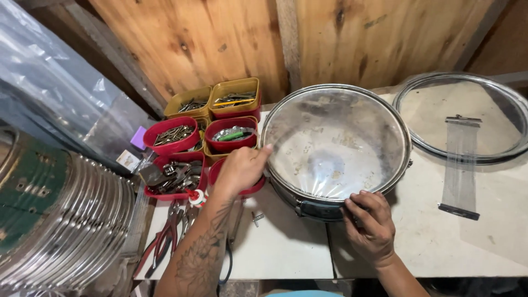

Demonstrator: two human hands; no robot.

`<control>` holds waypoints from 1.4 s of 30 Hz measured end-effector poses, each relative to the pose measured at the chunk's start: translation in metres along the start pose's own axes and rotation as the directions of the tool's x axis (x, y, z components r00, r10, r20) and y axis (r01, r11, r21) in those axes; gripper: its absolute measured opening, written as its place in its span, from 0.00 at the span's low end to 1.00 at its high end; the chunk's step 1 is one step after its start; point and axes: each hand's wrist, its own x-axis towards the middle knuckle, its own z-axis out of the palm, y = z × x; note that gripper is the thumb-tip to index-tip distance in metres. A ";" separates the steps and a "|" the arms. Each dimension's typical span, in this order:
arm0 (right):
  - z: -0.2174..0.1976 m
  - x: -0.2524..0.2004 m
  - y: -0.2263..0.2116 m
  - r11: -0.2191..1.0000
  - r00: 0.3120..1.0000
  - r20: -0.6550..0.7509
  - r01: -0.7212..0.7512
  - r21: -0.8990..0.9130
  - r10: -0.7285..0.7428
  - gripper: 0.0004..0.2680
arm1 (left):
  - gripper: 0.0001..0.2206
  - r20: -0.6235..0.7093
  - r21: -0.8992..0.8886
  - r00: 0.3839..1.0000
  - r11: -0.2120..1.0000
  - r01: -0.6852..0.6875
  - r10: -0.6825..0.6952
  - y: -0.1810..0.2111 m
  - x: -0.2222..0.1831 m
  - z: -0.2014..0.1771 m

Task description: Reassembling a snare drum by picking lugs and tension rods from bins and installing them onto the drum shell using a drum key.

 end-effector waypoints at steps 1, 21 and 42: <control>0.000 0.000 0.000 1.000 1.000 -0.002 -0.006 -0.005 0.006 0.09 | 0.35 0.032 0.003 0.999 0.999 -0.042 0.041 0.001 0.003 0.001; 0.000 -0.002 -0.001 0.999 1.000 0.000 -0.026 -0.025 0.026 0.09 | 0.32 0.078 -0.016 0.995 0.998 -0.057 0.058 -0.001 0.004 -0.012; 0.000 -0.002 -0.001 0.999 1.000 0.010 -0.028 -0.035 0.028 0.08 | 0.19 0.014 0.017 0.995 0.995 -0.102 0.101 -0.011 0.003 -0.013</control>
